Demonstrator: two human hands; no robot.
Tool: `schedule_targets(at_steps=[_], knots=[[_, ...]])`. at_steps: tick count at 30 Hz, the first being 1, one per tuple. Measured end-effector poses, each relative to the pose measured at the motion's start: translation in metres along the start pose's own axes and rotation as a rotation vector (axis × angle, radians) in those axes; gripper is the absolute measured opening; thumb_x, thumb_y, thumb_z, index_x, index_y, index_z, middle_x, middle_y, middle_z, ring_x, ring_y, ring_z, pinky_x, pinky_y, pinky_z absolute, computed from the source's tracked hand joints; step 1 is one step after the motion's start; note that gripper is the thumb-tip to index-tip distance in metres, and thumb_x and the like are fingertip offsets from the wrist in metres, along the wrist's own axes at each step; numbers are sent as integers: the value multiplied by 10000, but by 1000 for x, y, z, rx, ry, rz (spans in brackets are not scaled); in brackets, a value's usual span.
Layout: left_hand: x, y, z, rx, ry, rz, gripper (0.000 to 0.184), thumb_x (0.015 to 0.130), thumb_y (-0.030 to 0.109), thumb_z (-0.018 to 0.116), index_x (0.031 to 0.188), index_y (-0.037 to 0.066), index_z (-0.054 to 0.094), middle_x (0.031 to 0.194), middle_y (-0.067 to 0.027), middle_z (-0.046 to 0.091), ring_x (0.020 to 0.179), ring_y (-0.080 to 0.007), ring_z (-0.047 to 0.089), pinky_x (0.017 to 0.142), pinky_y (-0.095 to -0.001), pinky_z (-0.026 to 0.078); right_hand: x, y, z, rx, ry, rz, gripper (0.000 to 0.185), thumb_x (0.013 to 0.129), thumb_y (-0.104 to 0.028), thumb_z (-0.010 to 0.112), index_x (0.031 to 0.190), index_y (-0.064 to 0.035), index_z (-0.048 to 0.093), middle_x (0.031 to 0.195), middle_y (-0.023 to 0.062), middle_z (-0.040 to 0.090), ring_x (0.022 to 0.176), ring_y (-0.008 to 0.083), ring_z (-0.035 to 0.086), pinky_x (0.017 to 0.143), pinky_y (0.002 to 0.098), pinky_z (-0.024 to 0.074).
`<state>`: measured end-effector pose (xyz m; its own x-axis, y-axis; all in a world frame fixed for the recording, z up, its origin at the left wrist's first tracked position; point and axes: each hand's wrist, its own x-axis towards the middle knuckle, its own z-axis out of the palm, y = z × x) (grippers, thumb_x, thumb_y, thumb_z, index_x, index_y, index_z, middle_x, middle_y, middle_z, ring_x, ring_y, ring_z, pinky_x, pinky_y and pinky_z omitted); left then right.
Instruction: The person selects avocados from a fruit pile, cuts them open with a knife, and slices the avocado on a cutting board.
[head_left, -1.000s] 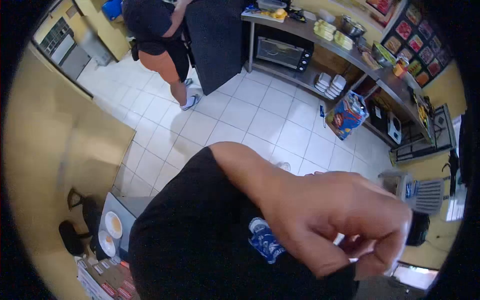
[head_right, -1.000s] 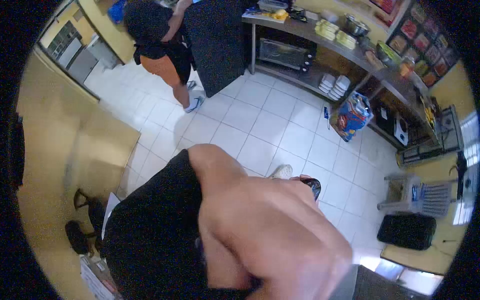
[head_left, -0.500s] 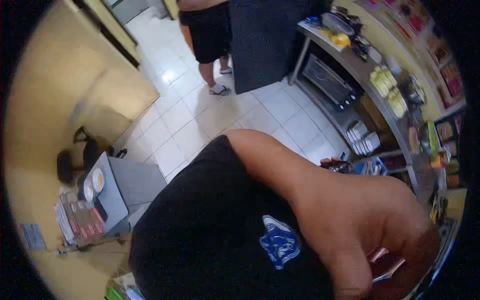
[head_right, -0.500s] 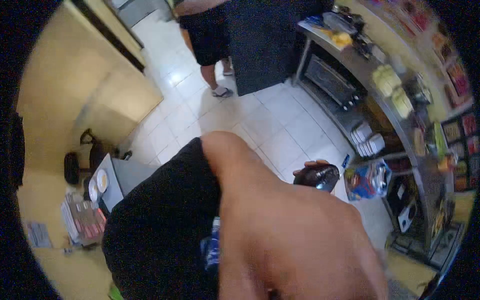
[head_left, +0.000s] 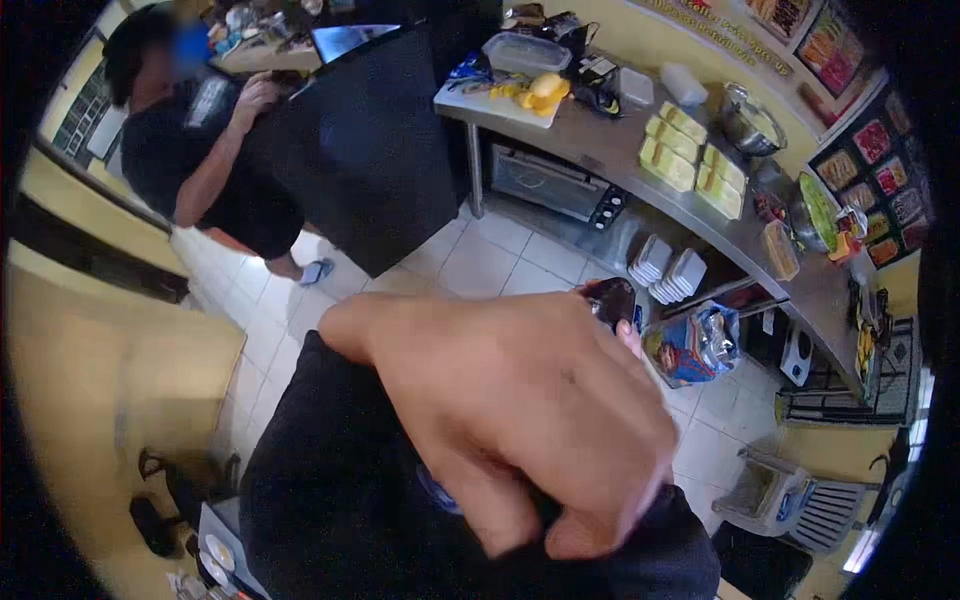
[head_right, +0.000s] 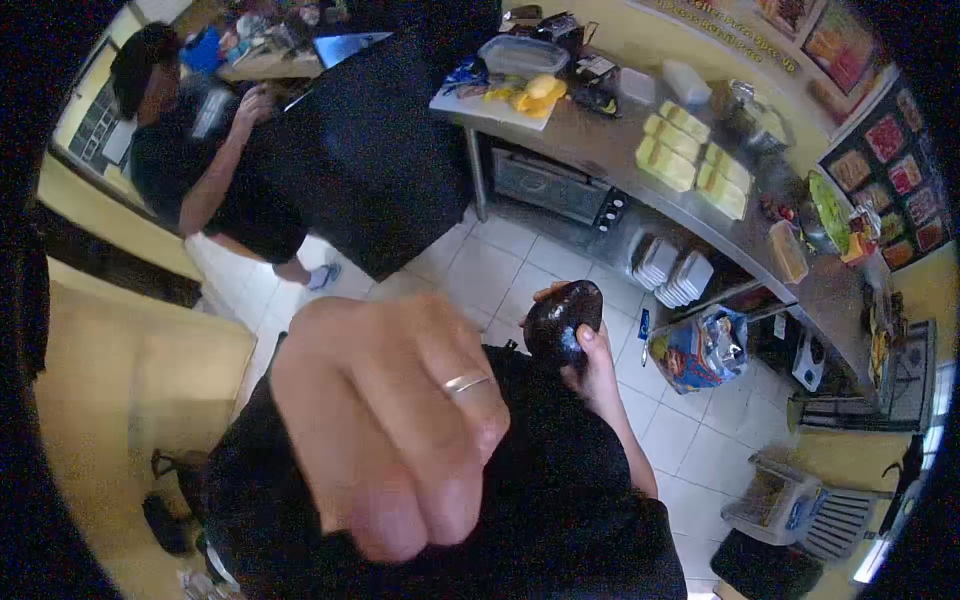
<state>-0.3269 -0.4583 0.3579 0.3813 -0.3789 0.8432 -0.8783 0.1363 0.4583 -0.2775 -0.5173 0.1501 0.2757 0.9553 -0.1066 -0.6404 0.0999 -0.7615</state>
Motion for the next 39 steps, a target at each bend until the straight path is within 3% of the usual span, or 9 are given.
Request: schedule_targets(at_steps=[5,13,17,21,24,33,35,37,39], knots=[[-56,-34,-87,43,-157,-615,171,856,214,735,827,75,639,857,-49,640,789,-198,644,638,-297,497,34,-65,-110,4,113,-69,666,793,-476,673,1214,3,484,1093,118,594,963,233,641,829,346,527],[-242,-224,-287,483,807,-1328,199,918,194,662,1054,51,639,884,-11,648,751,-91,593,683,-249,502,166,-90,-174,215,110,39,628,926,-524,515,1358,-75,437,1260,142,574,1042,343,637,772,439,586],[-351,-263,-368,1011,673,-1350,258,863,199,674,1080,60,658,943,-117,706,846,-221,668,752,-342,521,242,-113,-204,246,-30,65,669,921,-522,537,1412,-94,388,1302,144,548,1093,361,614,835,456,584],[-449,-270,-447,1281,670,-1372,336,845,270,651,1132,96,628,1116,-151,666,1031,-352,621,884,-427,484,292,-150,-221,-36,-80,22,663,814,-274,685,1358,-8,416,1251,160,573,1078,299,623,882,454,559],[-416,-258,-457,1594,551,-1400,271,834,210,622,1065,70,644,1005,-189,662,985,-373,616,855,-449,490,311,-163,-222,-122,55,102,621,846,-277,642,1352,8,423,1222,176,590,1081,310,622,880,438,546],[-456,-246,-484,1503,364,-1438,242,842,263,611,970,59,636,871,-190,664,858,-381,638,737,-491,491,359,-143,-197,408,84,170,623,933,-407,526,1420,-61,349,1338,166,531,1154,321,586,940,408,508],[-469,-245,-492,1442,350,-1489,230,856,266,600,959,64,635,870,-190,664,866,-376,639,735,-499,488,358,-122,-181,-634,157,-287,630,900,-484,565,1365,-91,401,1245,170,566,1132,326,576,932,394,496],[-494,-244,-502,1491,288,-1491,206,886,264,570,948,77,631,900,-192,662,882,-374,638,735,-508,485,380,-85,-197,-560,242,-237,608,864,-564,585,1268,-121,487,1149,157,584,1030,302,571,823,366,498],[-490,-230,-500,1503,292,-1504,182,911,246,538,956,89,617,963,-189,655,895,-385,633,740,-510,486,400,-84,-185,784,-7,380,633,825,-643,593,1210,-143,546,1134,127,591,934,279,549,708,337,459]])
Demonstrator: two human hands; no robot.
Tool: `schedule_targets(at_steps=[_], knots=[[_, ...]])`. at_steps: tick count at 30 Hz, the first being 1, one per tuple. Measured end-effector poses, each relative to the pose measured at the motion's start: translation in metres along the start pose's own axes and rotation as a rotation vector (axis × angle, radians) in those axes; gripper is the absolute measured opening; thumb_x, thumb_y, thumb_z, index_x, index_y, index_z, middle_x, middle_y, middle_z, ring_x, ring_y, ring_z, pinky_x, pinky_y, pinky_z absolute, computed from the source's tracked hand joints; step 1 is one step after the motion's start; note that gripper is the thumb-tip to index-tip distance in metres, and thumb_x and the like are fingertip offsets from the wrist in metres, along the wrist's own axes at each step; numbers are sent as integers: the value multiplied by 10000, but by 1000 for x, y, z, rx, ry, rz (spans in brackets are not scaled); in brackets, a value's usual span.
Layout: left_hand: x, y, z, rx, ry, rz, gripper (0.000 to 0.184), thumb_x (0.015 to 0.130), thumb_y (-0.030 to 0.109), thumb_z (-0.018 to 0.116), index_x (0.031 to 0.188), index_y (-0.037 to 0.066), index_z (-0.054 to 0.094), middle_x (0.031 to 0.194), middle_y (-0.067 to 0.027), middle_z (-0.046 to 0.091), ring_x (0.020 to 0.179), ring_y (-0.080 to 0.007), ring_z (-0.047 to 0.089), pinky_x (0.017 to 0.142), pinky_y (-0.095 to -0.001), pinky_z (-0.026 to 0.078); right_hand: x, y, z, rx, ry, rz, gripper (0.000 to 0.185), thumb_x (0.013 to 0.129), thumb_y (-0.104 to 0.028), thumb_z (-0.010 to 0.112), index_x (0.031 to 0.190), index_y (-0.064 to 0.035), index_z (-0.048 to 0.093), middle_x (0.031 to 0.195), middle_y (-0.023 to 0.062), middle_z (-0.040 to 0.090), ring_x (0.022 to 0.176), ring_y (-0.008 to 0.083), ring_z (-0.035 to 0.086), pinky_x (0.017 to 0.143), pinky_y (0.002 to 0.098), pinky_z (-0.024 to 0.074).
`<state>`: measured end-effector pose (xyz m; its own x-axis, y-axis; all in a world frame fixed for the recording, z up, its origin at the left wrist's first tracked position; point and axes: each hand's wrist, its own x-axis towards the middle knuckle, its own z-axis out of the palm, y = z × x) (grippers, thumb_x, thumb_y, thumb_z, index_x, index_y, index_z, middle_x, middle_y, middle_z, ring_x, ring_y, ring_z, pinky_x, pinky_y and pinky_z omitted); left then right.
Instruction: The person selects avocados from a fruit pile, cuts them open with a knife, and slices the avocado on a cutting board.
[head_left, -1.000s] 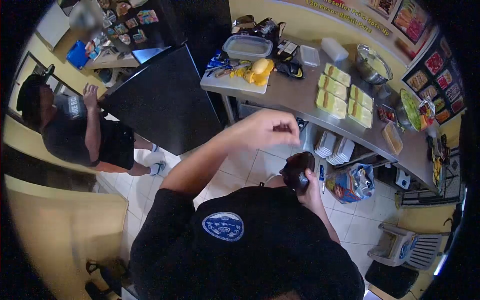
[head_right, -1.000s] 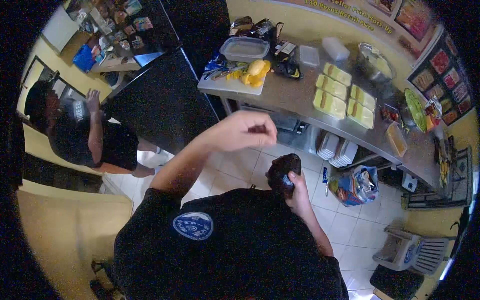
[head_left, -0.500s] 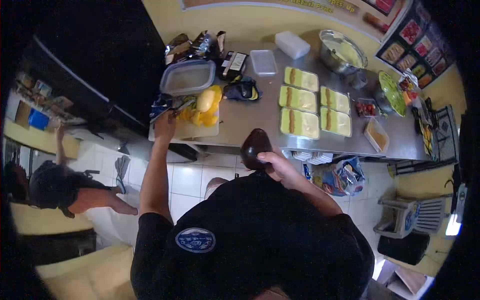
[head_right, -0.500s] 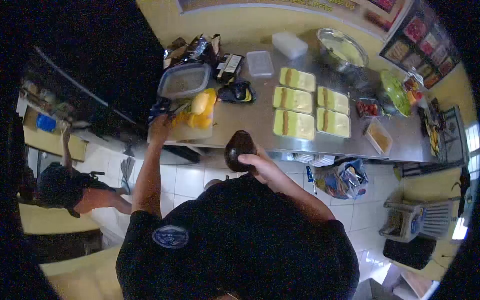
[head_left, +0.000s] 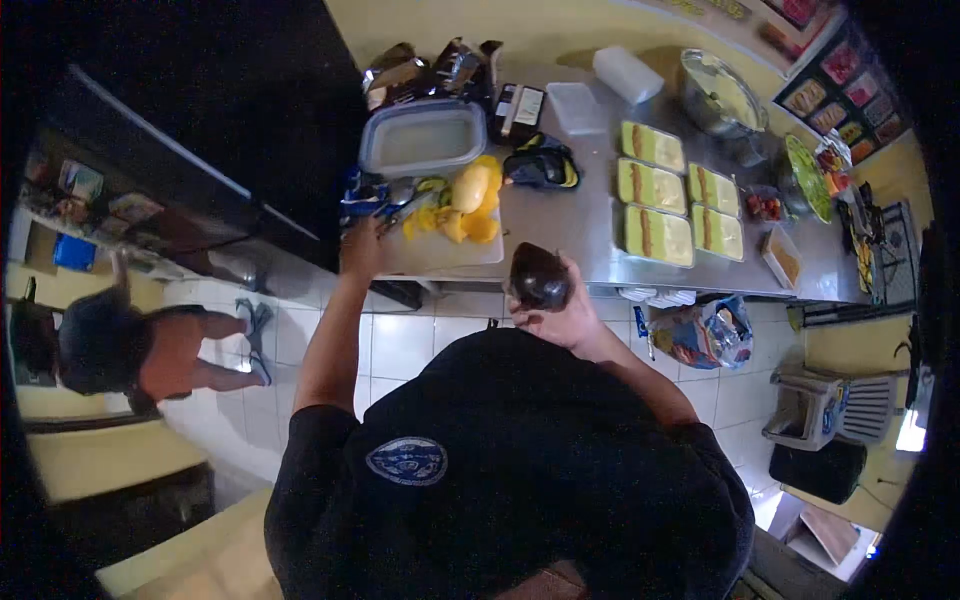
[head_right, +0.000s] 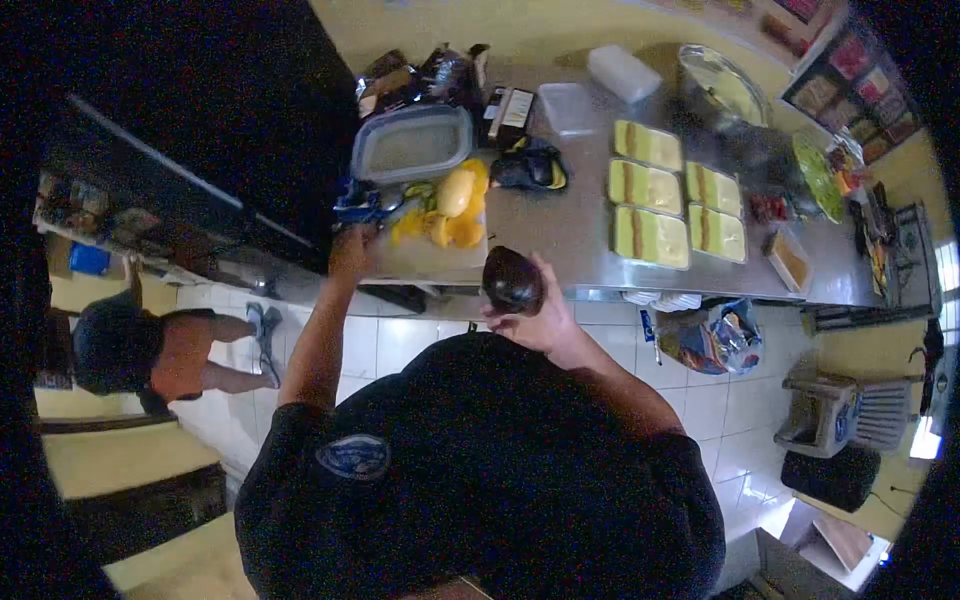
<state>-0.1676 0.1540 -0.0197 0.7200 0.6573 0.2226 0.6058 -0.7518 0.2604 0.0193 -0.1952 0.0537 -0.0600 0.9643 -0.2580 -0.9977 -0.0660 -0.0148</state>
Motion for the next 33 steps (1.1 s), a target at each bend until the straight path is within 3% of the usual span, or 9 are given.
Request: schedule_targets(at_steps=[4,6,9,11,14,17,19,24,33], knots=[[-17,-20,-11,-290,48,-181,190,916,234,546,1040,91,567,1031,-182,646,911,-406,628,761,-496,495,42,10,-9,-141,122,-5,696,826,-692,558,1178,-93,572,1119,133,591,857,262,544,636,316,427],[-30,-29,-10,-477,66,-169,224,931,243,554,1089,84,553,1018,-171,656,904,-365,642,771,-450,501,65,19,-3,-195,75,-21,633,840,-560,654,1225,-71,536,1154,139,588,926,269,574,705,342,478],[-43,-14,-29,-658,68,-113,276,951,255,563,1148,64,527,998,-155,665,883,-296,657,771,-387,504,109,39,25,-727,164,-328,663,788,-357,783,1299,-65,480,1211,133,573,1066,275,573,887,376,485],[-51,1,-39,-647,53,-76,292,957,257,566,1158,51,514,991,-151,665,869,-268,658,761,-370,503,142,40,21,-1534,281,-556,775,712,-197,842,1350,-43,429,1250,141,553,1176,273,536,1029,369,409],[-61,18,-51,-623,-135,-143,294,967,256,540,1153,32,505,986,-203,652,881,-336,653,763,-408,501,182,51,3,-1811,283,-719,822,684,-200,857,1357,-33,417,1250,142,543,1192,273,521,1041,351,389],[-72,36,-71,-457,-142,-67,235,970,228,504,1076,19,495,930,-281,620,855,-488,595,733,-513,471,199,51,-13,-1912,228,-687,841,685,-218,851,1363,-29,392,1271,190,499,1224,314,491,1036,379,399],[-74,45,-92,-458,-191,-109,239,969,231,505,1069,15,489,904,-273,626,844,-488,598,722,-524,469,207,52,-14,-1984,166,-691,859,686,-240,845,1371,-31,369,1283,220,470,1238,357,472,1040,404,402],[-77,50,-92,-437,-242,-151,286,969,272,513,1058,1,482,892,-292,634,833,-484,611,712,-554,474,213,64,-15,-2000,483,-692,905,619,-237,877,1327,-30,354,1253,220,461,1193,409,471,1008,447,432],[-76,54,-84,-476,-272,-139,299,983,286,485,1032,-8,471,919,-316,627,839,-503,608,727,-571,474,216,79,-17,-2003,619,-846,824,600,-169,867,1254,-31,385,1191,205,466,1138,398,486,980,441,420]])
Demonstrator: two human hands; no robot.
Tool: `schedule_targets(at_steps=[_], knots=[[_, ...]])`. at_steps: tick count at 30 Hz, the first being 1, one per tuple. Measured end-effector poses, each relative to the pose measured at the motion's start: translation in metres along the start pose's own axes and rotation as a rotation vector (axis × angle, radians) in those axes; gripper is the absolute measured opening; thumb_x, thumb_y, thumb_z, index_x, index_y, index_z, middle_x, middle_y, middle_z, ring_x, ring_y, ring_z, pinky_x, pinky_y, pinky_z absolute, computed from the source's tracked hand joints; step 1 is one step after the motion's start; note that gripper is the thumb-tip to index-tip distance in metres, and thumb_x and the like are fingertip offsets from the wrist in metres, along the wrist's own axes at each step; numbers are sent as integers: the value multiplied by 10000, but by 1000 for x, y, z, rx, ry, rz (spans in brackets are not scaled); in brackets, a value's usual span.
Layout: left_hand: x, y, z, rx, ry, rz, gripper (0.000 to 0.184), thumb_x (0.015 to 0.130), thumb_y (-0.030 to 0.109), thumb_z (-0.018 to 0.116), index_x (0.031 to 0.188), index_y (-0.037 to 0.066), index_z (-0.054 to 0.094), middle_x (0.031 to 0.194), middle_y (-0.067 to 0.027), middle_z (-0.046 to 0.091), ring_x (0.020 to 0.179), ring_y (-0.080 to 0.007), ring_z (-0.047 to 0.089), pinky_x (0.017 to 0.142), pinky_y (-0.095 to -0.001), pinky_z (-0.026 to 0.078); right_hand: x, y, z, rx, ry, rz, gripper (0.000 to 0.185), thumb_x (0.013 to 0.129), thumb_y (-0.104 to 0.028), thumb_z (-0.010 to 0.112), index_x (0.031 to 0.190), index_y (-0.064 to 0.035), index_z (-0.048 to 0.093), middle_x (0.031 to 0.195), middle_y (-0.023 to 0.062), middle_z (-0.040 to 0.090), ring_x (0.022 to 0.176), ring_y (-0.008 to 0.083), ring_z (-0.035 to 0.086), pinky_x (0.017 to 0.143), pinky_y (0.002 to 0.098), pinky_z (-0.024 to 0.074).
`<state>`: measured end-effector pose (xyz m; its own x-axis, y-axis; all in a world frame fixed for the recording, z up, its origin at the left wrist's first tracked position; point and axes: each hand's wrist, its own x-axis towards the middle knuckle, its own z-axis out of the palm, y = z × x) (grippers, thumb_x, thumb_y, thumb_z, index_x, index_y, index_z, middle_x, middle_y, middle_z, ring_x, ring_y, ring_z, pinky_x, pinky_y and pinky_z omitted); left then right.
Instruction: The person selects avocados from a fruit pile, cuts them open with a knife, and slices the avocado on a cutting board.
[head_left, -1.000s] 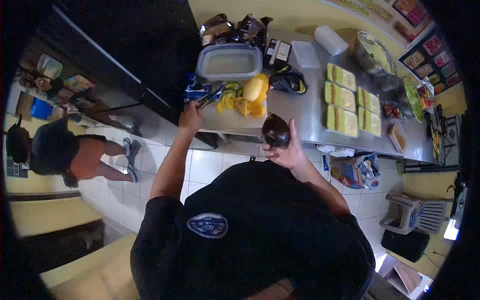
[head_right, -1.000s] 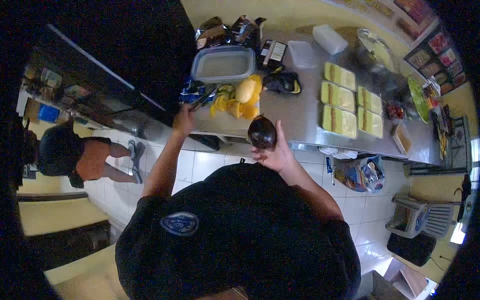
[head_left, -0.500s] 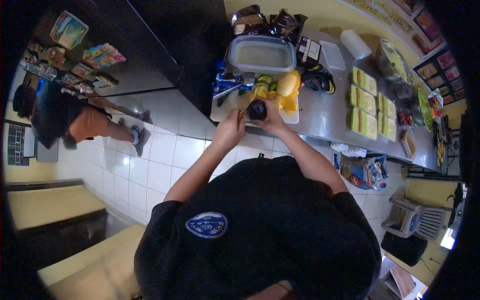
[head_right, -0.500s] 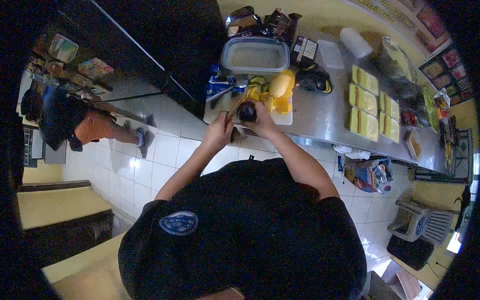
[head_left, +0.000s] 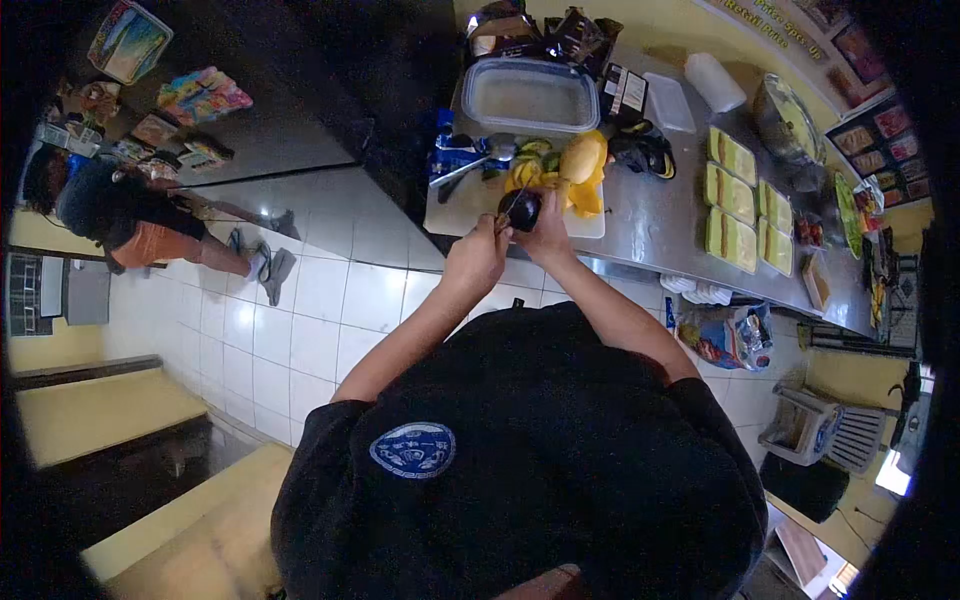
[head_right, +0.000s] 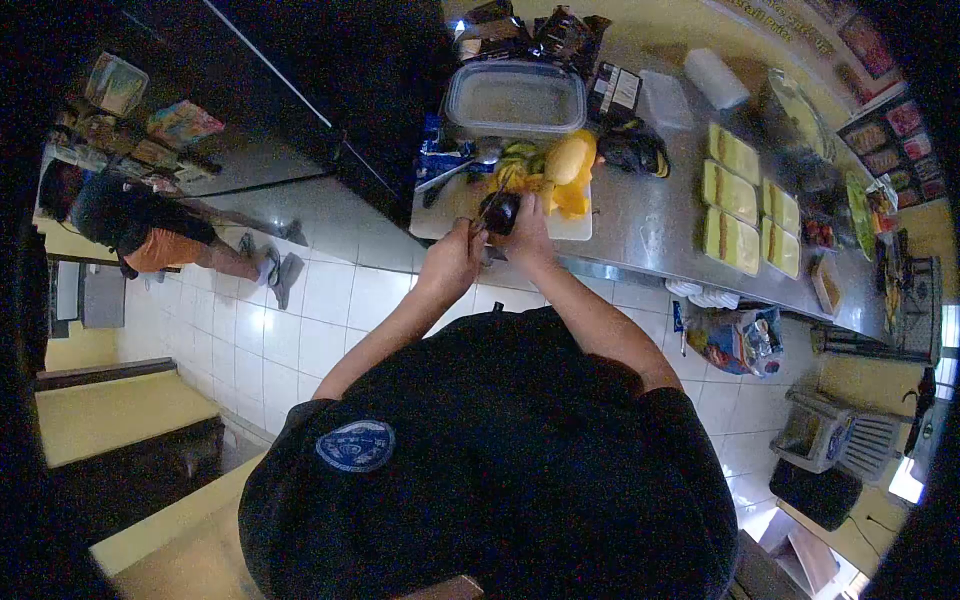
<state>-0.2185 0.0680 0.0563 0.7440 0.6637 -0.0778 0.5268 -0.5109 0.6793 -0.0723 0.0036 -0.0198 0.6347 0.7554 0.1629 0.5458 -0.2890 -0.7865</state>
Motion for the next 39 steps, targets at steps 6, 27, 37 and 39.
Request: schedule_targets(at_steps=[6,27,37,39], knots=[[2,3,3,53,-10,-15,317,991,284,459,1032,-31,467,899,-319,634,828,-506,613,721,-574,481,-5,-1,0,-22,-11,-20,827,630,-170,844,1274,-17,347,1212,237,444,1160,445,441,993,478,412],[6,-14,-4,-24,-152,158,343,959,298,496,1016,-39,510,904,-286,651,884,-477,616,790,-534,478,3,-13,-48,477,-325,130,768,732,-291,823,1314,33,441,1238,192,563,1123,267,573,992,349,438],[-26,49,-55,6,-136,125,296,984,261,476,1004,-33,469,834,-291,628,815,-477,613,734,-525,465,12,-66,-90,605,-37,134,586,789,-202,751,1285,-16,500,1122,94,629,1017,177,610,907,303,486],[-24,57,-48,-26,-107,111,294,984,257,474,1004,-36,464,833,-300,624,822,-483,608,739,-532,461,4,-82,-78,1149,31,412,506,850,-228,720,1261,-31,500,1084,83,634,950,185,625,829,310,513]])
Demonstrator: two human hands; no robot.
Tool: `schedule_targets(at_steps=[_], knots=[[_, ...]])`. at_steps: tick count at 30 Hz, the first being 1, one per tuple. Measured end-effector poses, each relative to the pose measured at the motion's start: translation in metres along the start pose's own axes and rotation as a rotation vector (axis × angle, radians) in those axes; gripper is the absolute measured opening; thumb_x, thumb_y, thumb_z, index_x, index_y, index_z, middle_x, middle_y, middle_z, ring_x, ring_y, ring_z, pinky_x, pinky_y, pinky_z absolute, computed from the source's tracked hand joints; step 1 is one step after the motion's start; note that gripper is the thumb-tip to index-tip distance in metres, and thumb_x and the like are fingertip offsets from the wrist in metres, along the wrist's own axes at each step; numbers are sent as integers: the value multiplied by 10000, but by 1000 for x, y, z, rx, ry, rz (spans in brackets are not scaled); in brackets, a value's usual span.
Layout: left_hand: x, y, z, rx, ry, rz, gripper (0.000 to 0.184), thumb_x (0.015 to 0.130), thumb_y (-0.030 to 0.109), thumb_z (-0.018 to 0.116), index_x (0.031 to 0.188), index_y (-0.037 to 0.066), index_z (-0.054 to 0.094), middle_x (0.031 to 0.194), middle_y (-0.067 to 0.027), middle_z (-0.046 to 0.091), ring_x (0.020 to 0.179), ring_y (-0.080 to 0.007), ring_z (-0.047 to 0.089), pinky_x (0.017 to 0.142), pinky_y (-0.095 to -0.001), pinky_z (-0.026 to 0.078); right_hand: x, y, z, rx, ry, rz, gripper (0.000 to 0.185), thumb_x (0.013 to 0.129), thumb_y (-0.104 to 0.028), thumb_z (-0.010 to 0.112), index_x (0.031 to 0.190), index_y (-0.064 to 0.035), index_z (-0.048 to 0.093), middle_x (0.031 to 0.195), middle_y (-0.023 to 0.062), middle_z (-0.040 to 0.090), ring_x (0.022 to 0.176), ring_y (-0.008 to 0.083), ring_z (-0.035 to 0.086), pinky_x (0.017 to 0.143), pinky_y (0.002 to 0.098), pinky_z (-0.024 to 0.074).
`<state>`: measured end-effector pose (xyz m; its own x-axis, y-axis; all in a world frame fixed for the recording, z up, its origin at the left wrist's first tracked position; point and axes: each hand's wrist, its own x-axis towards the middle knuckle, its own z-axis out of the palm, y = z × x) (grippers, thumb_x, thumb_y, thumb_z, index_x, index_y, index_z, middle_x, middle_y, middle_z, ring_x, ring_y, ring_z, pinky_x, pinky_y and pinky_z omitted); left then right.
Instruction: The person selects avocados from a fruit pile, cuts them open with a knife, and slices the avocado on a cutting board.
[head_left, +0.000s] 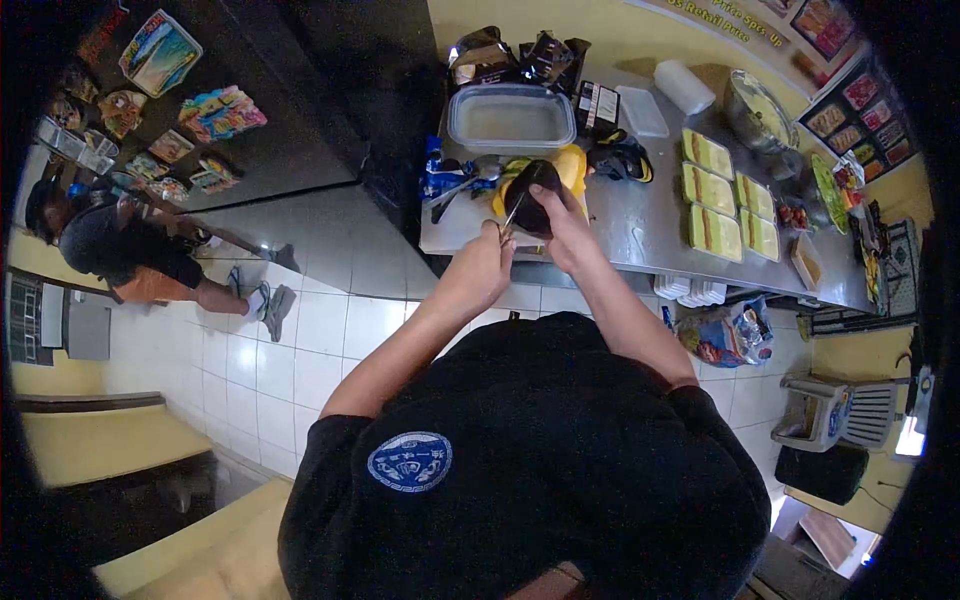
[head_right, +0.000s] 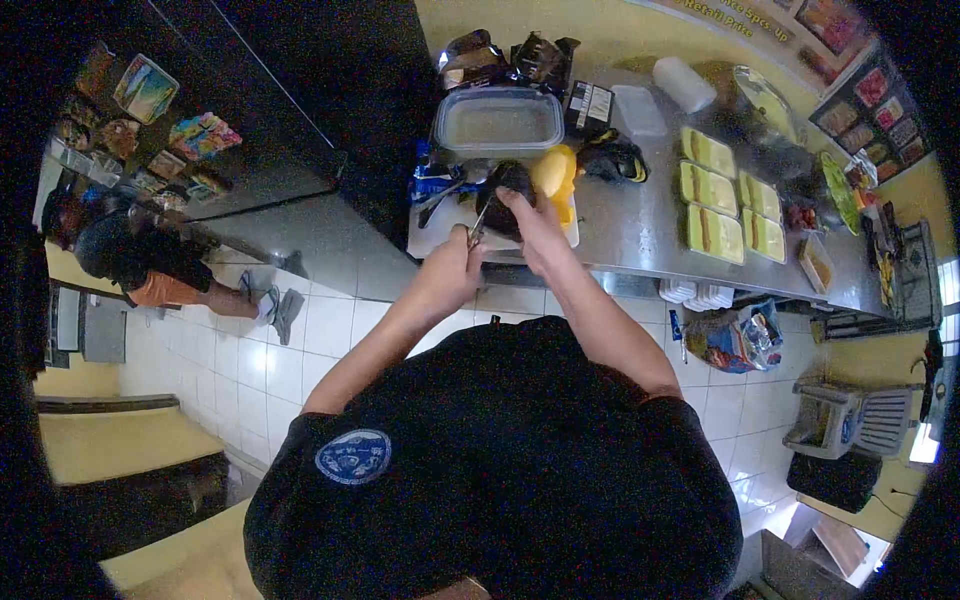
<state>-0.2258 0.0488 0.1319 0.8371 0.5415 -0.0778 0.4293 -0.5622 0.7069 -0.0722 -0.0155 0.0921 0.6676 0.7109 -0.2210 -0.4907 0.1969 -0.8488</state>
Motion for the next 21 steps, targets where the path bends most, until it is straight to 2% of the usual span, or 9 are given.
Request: schedule_targets(at_steps=[1,4,8,10,12,14,18,20,21], knots=[[1,2,1,-29,29,-19,292,985,253,472,1004,-39,460,831,-308,619,828,-489,604,745,-538,457,-11,-9,10,97,27,137,382,897,-217,667,1208,-48,526,1072,69,632,949,191,642,803,344,545],[1,3,2,-71,38,65,282,985,246,469,1020,-33,454,856,-312,617,844,-489,602,750,-543,456,-9,-9,1,153,-54,152,350,904,-232,656,1190,-70,537,1060,58,630,946,194,653,798,378,570],[-5,9,-10,-20,21,97,274,983,233,468,1055,-29,443,879,-313,616,846,-491,603,746,-549,455,-10,-28,7,157,-2,73,337,913,-253,646,1190,-93,541,1062,52,635,957,200,651,814,384,571],[-13,15,-17,47,-15,85,257,969,221,489,1017,-29,452,845,-308,626,821,-489,611,734,-552,466,-5,-44,7,184,21,48,406,916,-334,635,1238,-111,528,1146,77,632,1057,229,634,883,433,554],[-6,10,-5,10,41,83,260,970,228,489,1015,-26,453,840,-305,626,820,-488,611,729,-551,467,-3,-40,6,250,-34,99,423,915,-378,631,1243,-130,532,1182,84,618,1091,249,617,911,458,533],[1,3,2,-27,90,88,264,972,234,490,1012,-24,454,836,-302,626,818,-488,611,724,-549,468,-14,-37,14,549,-97,280,440,920,-443,600,1241,-148,542,1205,92,616,1093,276,616,952,482,499],[3,10,-6,-68,115,121,285,975,255,491,1020,-24,452,842,-297,630,816,-484,612,734,-547,469,-13,-45,5,469,-67,312,463,926,-490,564,1227,-138,557,1218,102,617,1100,291,610,982,488,471],[1,17,-11,-107,119,155,291,975,261,493,1023,-23,452,844,-295,632,816,-481,614,736,-545,470,-7,-52,-2,504,-136,195,455,924,-498,560,1182,-124,594,1171,87,647,1073,267,627,965,453,489],[2,21,-13,-62,78,146,291,975,263,495,1023,-21,453,844,-293,633,816,-479,614,735,-545,471,0,-50,-3,517,-76,187,352,924,-431,575,1096,-128,630,1066,64,679,1001,237,654,916,427,519]])
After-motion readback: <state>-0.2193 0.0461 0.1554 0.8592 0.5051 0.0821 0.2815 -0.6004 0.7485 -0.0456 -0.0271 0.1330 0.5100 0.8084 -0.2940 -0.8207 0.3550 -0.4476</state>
